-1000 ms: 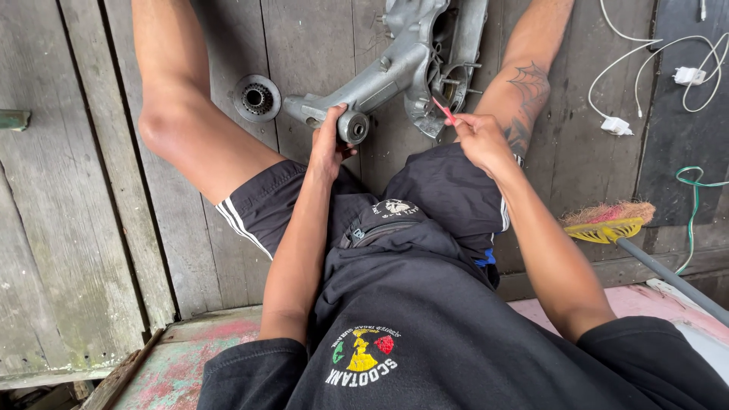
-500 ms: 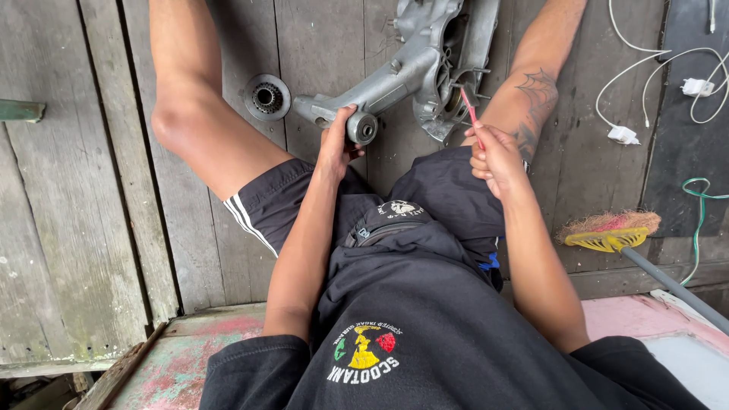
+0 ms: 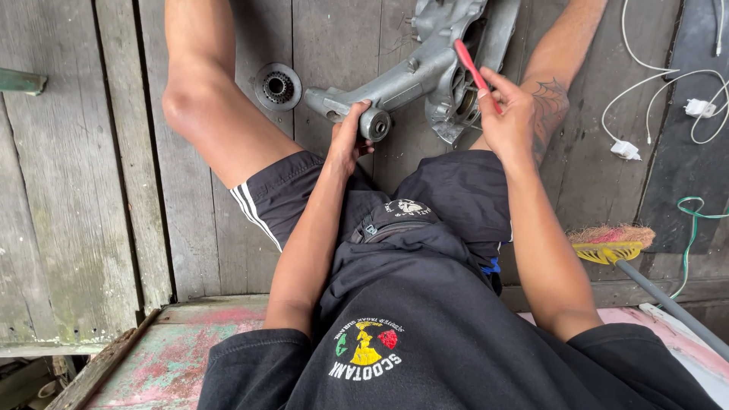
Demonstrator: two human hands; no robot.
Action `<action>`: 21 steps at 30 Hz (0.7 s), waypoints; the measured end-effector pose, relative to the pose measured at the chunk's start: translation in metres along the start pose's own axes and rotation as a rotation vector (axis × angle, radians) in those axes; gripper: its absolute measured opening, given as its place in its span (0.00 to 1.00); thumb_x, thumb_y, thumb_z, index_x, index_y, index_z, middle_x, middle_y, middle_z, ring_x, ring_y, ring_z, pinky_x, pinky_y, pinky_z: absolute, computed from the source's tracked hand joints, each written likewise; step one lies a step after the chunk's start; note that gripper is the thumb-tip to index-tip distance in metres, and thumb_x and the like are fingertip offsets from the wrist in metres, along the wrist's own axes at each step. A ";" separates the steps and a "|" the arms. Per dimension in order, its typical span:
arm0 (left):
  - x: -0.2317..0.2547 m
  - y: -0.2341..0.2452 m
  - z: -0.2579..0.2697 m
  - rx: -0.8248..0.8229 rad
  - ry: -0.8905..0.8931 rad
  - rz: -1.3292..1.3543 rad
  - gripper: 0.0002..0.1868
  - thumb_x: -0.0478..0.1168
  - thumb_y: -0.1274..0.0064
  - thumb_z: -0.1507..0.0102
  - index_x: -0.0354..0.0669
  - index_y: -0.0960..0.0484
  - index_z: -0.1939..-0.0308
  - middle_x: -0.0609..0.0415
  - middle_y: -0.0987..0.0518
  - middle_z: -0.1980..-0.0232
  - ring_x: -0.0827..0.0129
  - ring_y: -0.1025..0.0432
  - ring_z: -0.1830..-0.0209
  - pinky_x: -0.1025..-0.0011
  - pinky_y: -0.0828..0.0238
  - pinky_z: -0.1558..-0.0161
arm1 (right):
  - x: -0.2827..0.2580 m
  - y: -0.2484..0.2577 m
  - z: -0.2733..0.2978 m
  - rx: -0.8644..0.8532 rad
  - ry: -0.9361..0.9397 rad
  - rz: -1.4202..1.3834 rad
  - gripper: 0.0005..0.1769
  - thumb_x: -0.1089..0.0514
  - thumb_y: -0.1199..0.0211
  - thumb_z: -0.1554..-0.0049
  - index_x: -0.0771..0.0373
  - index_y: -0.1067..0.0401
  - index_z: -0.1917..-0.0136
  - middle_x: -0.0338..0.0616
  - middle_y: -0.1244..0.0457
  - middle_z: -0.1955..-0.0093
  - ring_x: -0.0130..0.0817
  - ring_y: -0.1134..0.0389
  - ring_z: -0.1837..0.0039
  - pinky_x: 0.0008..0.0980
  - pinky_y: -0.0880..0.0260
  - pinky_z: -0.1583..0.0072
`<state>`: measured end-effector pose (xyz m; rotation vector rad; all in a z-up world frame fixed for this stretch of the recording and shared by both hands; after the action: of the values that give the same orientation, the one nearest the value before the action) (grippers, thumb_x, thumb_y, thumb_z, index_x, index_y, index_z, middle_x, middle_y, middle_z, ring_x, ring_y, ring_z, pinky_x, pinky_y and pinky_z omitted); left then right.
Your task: Cleaning a motorcycle engine crankcase using a small brush while sitting on the floor
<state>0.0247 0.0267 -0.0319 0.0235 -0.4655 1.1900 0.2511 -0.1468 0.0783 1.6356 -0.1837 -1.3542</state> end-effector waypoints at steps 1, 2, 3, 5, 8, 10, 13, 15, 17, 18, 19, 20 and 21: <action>-0.001 0.001 -0.001 0.002 0.002 0.004 0.29 0.58 0.43 0.51 0.41 0.23 0.56 0.55 0.27 0.73 0.73 0.38 0.82 0.71 0.35 0.79 | -0.002 -0.005 0.001 -0.005 0.001 0.002 0.19 0.60 0.38 0.35 0.53 0.23 0.32 0.27 0.34 0.65 0.17 0.43 0.66 0.21 0.38 0.58; -0.001 0.001 -0.002 -0.002 -0.002 0.005 0.30 0.59 0.43 0.52 0.41 0.23 0.56 0.55 0.27 0.73 0.73 0.38 0.82 0.71 0.35 0.79 | -0.008 -0.009 0.002 0.009 0.068 0.037 0.17 0.61 0.40 0.35 0.54 0.23 0.34 0.30 0.35 0.65 0.22 0.43 0.67 0.26 0.40 0.61; -0.001 0.001 -0.003 -0.006 -0.007 0.005 0.30 0.59 0.43 0.52 0.42 0.24 0.56 0.56 0.27 0.73 0.74 0.38 0.82 0.72 0.35 0.79 | -0.014 -0.013 0.003 0.024 0.136 0.072 0.16 0.61 0.41 0.35 0.55 0.22 0.36 0.33 0.37 0.65 0.26 0.43 0.68 0.30 0.43 0.64; -0.008 0.004 -0.012 -0.016 -0.053 0.025 0.34 0.59 0.37 0.51 0.34 0.27 0.55 0.50 0.27 0.72 0.70 0.33 0.80 0.67 0.29 0.77 | -0.026 -0.040 0.024 0.017 0.177 0.022 0.14 0.67 0.41 0.38 0.59 0.24 0.39 0.46 0.33 0.57 0.43 0.35 0.60 0.38 0.35 0.60; -0.010 0.004 -0.019 -0.025 -0.098 0.042 0.40 0.59 0.32 0.51 0.27 0.30 0.54 0.45 0.27 0.71 0.65 0.28 0.78 0.63 0.24 0.74 | -0.034 -0.069 0.046 -0.059 0.132 -0.099 0.12 0.69 0.42 0.39 0.59 0.26 0.43 0.55 0.28 0.51 0.49 0.27 0.55 0.40 0.27 0.56; -0.009 0.005 -0.020 -0.025 -0.096 0.037 0.41 0.59 0.32 0.51 0.26 0.30 0.53 0.45 0.27 0.71 0.65 0.28 0.78 0.63 0.23 0.75 | -0.035 -0.073 0.047 -0.127 0.044 -0.169 0.12 0.66 0.44 0.37 0.56 0.25 0.43 0.50 0.27 0.54 0.38 0.27 0.58 0.35 0.27 0.56; -0.009 0.004 -0.019 -0.025 -0.100 0.031 0.42 0.59 0.32 0.51 0.26 0.31 0.52 0.45 0.27 0.69 0.65 0.28 0.77 0.63 0.23 0.74 | -0.030 -0.047 0.031 -0.004 0.138 -0.134 0.10 0.69 0.46 0.35 0.62 0.26 0.44 0.55 0.28 0.49 0.49 0.25 0.52 0.41 0.25 0.53; -0.009 0.004 -0.016 -0.024 -0.095 0.032 0.44 0.59 0.32 0.51 0.25 0.32 0.50 0.45 0.28 0.68 0.66 0.28 0.76 0.63 0.23 0.74 | 0.007 -0.036 0.018 0.083 0.050 -0.053 0.13 0.64 0.45 0.33 0.52 0.22 0.40 0.41 0.33 0.68 0.25 0.40 0.69 0.26 0.39 0.64; -0.010 0.006 -0.019 -0.026 -0.096 0.038 0.46 0.60 0.32 0.51 0.25 0.33 0.47 0.45 0.28 0.67 0.65 0.28 0.76 0.63 0.24 0.74 | -0.023 -0.055 0.038 0.046 0.090 -0.090 0.10 0.66 0.46 0.34 0.58 0.26 0.43 0.51 0.31 0.59 0.41 0.33 0.60 0.35 0.32 0.59; -0.011 0.005 -0.021 -0.030 -0.101 0.042 0.48 0.61 0.32 0.50 0.24 0.34 0.44 0.44 0.28 0.66 0.65 0.28 0.76 0.63 0.24 0.74 | -0.040 -0.065 0.048 0.013 0.131 -0.128 0.07 0.67 0.47 0.34 0.65 0.29 0.46 0.62 0.29 0.50 0.57 0.25 0.51 0.45 0.26 0.54; -0.013 0.005 -0.023 -0.028 -0.100 0.045 0.48 0.61 0.32 0.50 0.24 0.34 0.44 0.44 0.28 0.66 0.65 0.28 0.76 0.63 0.24 0.74 | -0.036 -0.076 0.055 0.009 0.132 -0.128 0.07 0.67 0.47 0.34 0.65 0.29 0.46 0.62 0.29 0.50 0.57 0.25 0.51 0.45 0.26 0.54; -0.015 0.004 -0.024 -0.032 -0.098 0.053 0.49 0.62 0.33 0.50 0.24 0.34 0.43 0.43 0.28 0.65 0.64 0.28 0.75 0.63 0.24 0.73 | -0.031 -0.090 0.062 -0.054 0.103 -0.125 0.08 0.66 0.45 0.35 0.58 0.26 0.46 0.53 0.30 0.59 0.46 0.27 0.59 0.37 0.28 0.58; -0.014 0.005 -0.026 -0.035 -0.101 0.057 0.51 0.63 0.34 0.50 0.24 0.35 0.42 0.42 0.27 0.64 0.64 0.27 0.75 0.63 0.23 0.73 | -0.028 -0.107 0.069 -0.115 0.075 -0.128 0.10 0.64 0.42 0.35 0.52 0.23 0.46 0.44 0.31 0.68 0.34 0.30 0.66 0.30 0.31 0.62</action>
<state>0.0252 0.0227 -0.0611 0.0407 -0.5784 1.2402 0.1378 -0.1120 0.0246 1.6203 0.0431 -1.3703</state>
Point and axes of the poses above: each hand's wrist, its own z-axis away from the middle knuckle, its own y-axis out of the back of the hand, x = y × z, the point moved 7 cm from there along -z, towards the middle knuckle
